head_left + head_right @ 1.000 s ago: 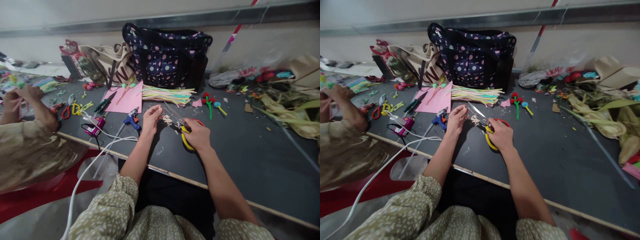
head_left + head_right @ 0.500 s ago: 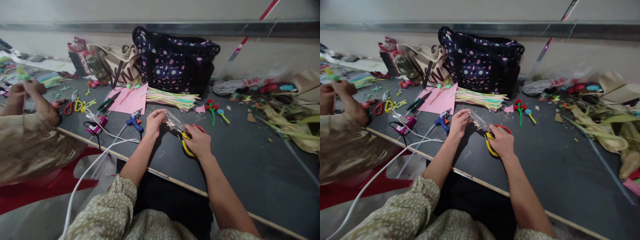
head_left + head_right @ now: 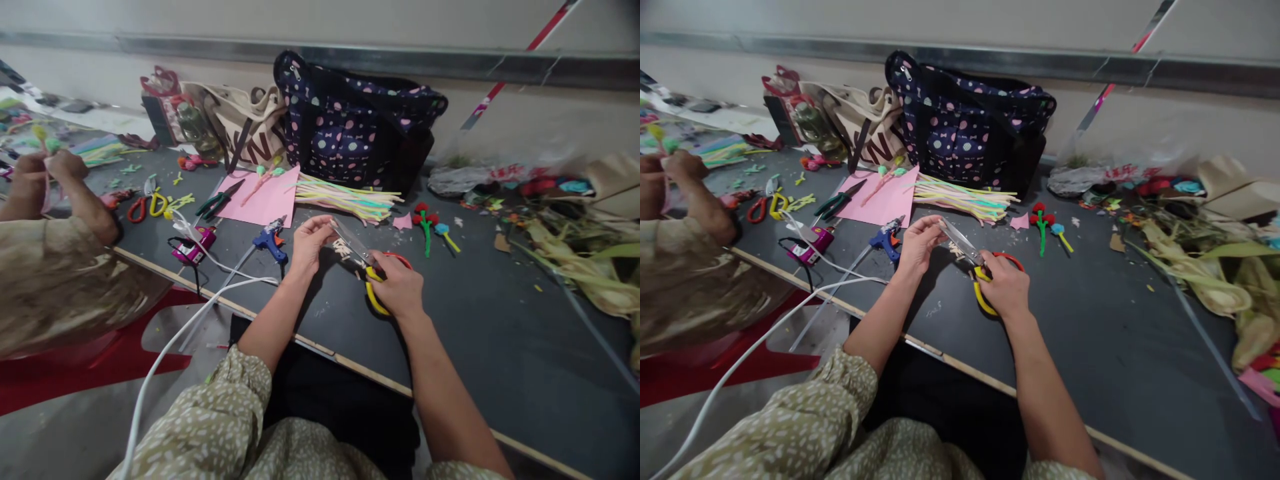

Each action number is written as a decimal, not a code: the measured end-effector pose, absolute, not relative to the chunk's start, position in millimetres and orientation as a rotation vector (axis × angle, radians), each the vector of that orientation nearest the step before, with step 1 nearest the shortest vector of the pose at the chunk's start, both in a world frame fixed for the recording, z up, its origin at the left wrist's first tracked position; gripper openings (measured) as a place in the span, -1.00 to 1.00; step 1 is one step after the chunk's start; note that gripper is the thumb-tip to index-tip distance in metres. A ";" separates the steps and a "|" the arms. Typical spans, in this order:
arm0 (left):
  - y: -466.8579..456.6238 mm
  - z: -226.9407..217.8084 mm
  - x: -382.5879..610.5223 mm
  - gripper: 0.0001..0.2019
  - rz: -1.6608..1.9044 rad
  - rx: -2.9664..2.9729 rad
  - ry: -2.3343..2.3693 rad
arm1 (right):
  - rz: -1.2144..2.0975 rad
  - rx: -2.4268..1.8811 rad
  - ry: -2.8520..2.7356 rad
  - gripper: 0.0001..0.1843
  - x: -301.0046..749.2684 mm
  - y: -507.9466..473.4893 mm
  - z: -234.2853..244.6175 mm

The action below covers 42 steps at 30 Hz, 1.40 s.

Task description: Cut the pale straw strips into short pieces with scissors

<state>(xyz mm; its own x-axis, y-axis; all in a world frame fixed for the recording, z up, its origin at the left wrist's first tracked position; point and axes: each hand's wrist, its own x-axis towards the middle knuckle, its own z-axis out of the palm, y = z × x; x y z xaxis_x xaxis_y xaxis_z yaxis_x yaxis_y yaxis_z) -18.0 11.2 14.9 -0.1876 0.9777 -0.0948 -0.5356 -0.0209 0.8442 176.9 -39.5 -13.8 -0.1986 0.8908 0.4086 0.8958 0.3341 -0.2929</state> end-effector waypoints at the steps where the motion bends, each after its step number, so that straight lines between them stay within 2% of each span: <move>1: 11.0 15.0 -18.3 -0.68 1.545 0.647 0.939 | -0.024 -1.565 -2.099 -0.60 177.3 -39.4 -14.1; 13: 13.0 10.5 -21.3 -0.73 1.525 0.655 0.917 | -0.085 -1.564 -2.133 -0.62 182.7 -38.4 -12.8; 33: 13.1 11.4 -22.3 -0.69 1.475 0.682 0.954 | -0.080 -1.544 -2.155 -0.66 186.4 -38.6 -14.6; 42: 14.6 10.5 -21.1 -0.71 1.508 0.683 0.945 | 0.055 -1.629 -2.026 -0.53 189.8 -33.8 -18.5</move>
